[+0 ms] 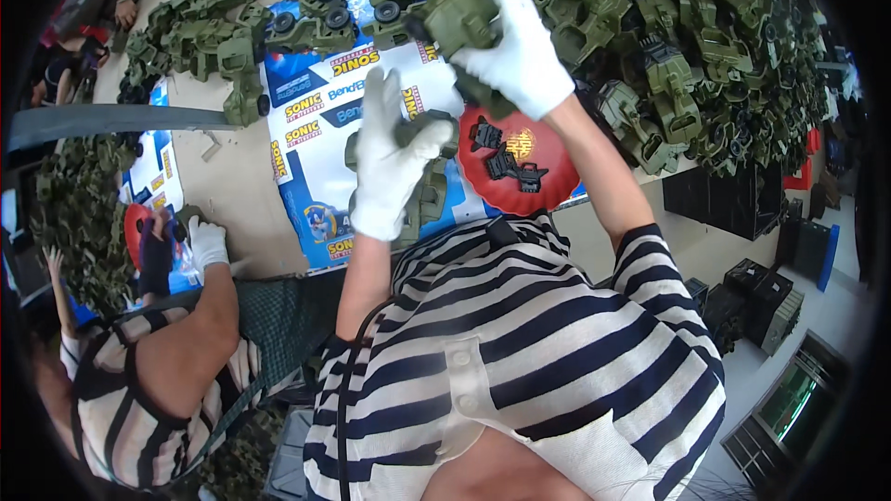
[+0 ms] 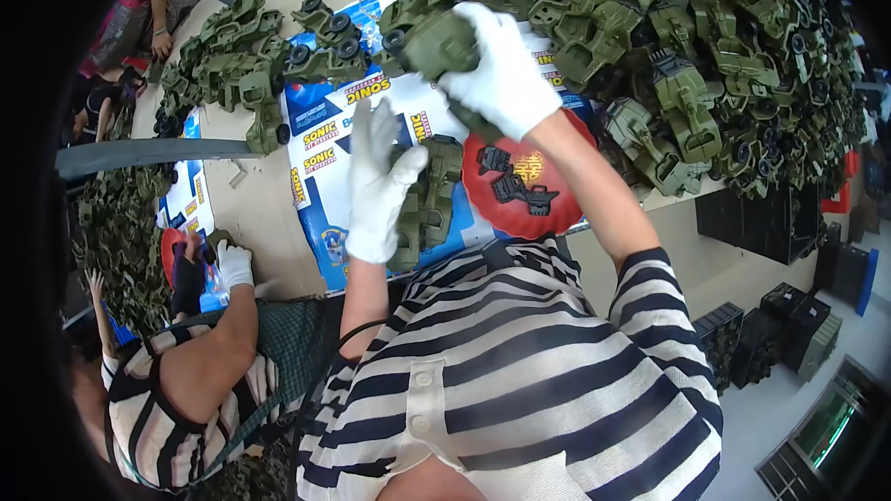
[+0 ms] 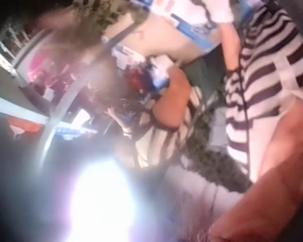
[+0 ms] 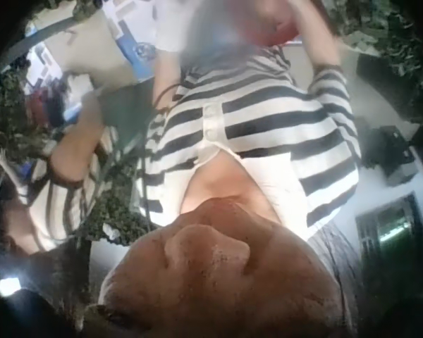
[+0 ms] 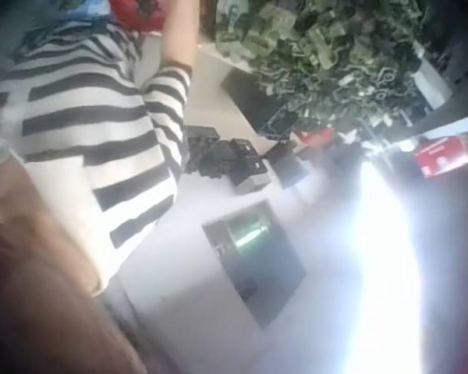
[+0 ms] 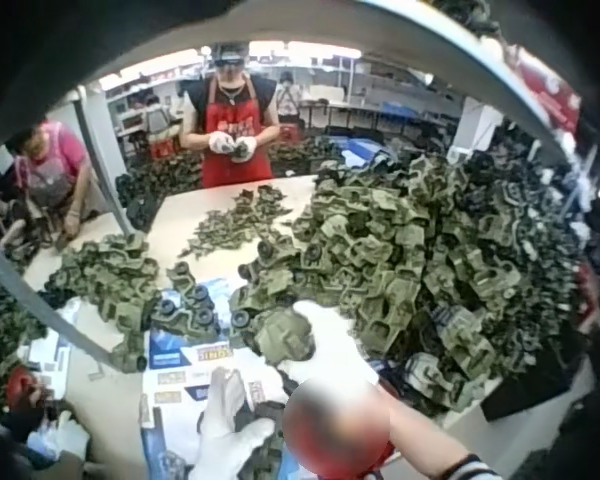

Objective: The person assembles green plastic toy tanks by hand. They pick up a tank body and a black track piece from a red bowl, fit the track into the body, and place the completed unit onto a table. The process is repeated continuously with multiple units.

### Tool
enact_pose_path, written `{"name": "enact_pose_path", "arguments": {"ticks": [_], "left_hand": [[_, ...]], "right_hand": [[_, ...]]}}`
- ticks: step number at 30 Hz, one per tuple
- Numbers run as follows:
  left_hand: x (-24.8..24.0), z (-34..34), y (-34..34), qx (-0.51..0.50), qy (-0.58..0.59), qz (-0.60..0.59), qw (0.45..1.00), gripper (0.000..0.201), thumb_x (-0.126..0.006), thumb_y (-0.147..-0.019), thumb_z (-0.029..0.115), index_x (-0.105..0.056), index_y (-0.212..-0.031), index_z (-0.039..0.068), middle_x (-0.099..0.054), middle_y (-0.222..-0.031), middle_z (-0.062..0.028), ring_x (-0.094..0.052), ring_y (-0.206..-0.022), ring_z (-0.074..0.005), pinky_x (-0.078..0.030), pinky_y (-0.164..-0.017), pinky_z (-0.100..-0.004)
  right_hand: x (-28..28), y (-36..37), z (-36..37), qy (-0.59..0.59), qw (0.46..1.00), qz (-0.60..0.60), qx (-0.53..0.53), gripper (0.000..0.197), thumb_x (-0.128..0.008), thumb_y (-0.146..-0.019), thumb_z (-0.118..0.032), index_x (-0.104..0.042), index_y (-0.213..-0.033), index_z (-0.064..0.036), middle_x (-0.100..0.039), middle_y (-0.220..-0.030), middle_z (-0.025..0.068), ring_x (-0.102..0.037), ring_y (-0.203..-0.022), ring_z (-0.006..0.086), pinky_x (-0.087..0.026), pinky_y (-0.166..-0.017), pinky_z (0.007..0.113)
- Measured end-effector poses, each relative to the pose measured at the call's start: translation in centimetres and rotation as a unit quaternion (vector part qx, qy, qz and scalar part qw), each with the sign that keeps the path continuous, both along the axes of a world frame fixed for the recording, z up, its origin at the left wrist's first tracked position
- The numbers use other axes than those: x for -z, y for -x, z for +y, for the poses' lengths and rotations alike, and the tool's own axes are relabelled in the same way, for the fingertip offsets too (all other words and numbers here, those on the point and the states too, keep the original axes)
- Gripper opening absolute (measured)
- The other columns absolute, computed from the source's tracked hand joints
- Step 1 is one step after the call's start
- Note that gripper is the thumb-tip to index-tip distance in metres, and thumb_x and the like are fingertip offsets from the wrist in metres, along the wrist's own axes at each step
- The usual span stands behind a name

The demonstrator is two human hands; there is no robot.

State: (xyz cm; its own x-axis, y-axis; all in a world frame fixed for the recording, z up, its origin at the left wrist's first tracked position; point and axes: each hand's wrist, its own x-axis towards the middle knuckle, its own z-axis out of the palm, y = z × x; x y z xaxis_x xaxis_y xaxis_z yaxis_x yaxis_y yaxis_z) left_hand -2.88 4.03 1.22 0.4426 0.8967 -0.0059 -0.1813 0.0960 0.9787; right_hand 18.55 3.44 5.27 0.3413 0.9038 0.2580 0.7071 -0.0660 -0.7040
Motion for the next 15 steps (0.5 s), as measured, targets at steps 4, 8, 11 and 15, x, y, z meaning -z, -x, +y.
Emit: {"name": "enact_pose_path", "arguments": {"ticks": [4, 8, 11, 15], "left_hand": [[-1.0, -0.1, -1.2, 0.073, 0.064, -0.156, 0.983, 0.126, -0.082, -0.073, 0.05, 0.002, -0.157, 0.006, -0.029, -0.154, -0.0181, -0.033, -0.141, -0.0307, -0.025, -0.115, -0.0405], [-0.3, -0.6, -0.3, 0.052, 0.076, -0.011, 0.996, 0.111, -0.082, -0.07, -0.002, -0.011, -0.155, 0.01, -0.052, -0.135, -0.0128, -0.06, -0.114, -0.026, -0.05, -0.095, -0.0335], [-1.0, -0.9, 0.5, 0.019, 0.165, -0.029, 0.986, 0.072, -0.073, -0.078, -0.007, -0.04, -0.14, 0.011, -0.062, -0.12, -0.0076, -0.064, -0.104, -0.0162, -0.056, -0.084, -0.0304], [-1.7, -1.7, 2.2, 0.022, 0.276, -0.165, 0.947, 0.064, -0.07, -0.081, -0.005, -0.042, -0.138, 0.009, -0.062, -0.118, -0.0086, -0.066, -0.1, -0.0176, -0.058, -0.086, -0.0334]], "right_hand": [[-0.7, 3.9, -2.9, -0.034, 0.997, 0.062, -0.041, 0.095, -0.089, -0.062, -0.027, -0.041, -0.139, 0.0, -0.054, -0.125, 0.0215, -0.055, -0.113, 0.0325, -0.048, -0.095, 0.039], [-2.7, 3.8, -5.3, 0.2, 0.881, 0.387, -0.187, 0.098, -0.083, -0.077, -0.03, -0.026, -0.151, 0.0011, -0.06, -0.125, 0.0214, -0.06, -0.113, 0.0233, -0.047, -0.097, 0.033], [-2.3, 1.4, -6.8, 0.18, 0.779, 0.556, -0.229, 0.072, -0.071, -0.09, -0.016, -0.033, -0.149, 0.0005, -0.064, -0.122, 0.0178, -0.062, -0.108, 0.0163, -0.049, -0.096, 0.03], [4.8, -2.2, -8.7, 0.365, 0.922, 0.077, -0.101, 0.081, -0.085, -0.074, -0.032, -0.049, -0.14, -0.0012, -0.064, -0.124, 0.0205, -0.064, -0.112, 0.0236, -0.052, -0.094, 0.034]]}}
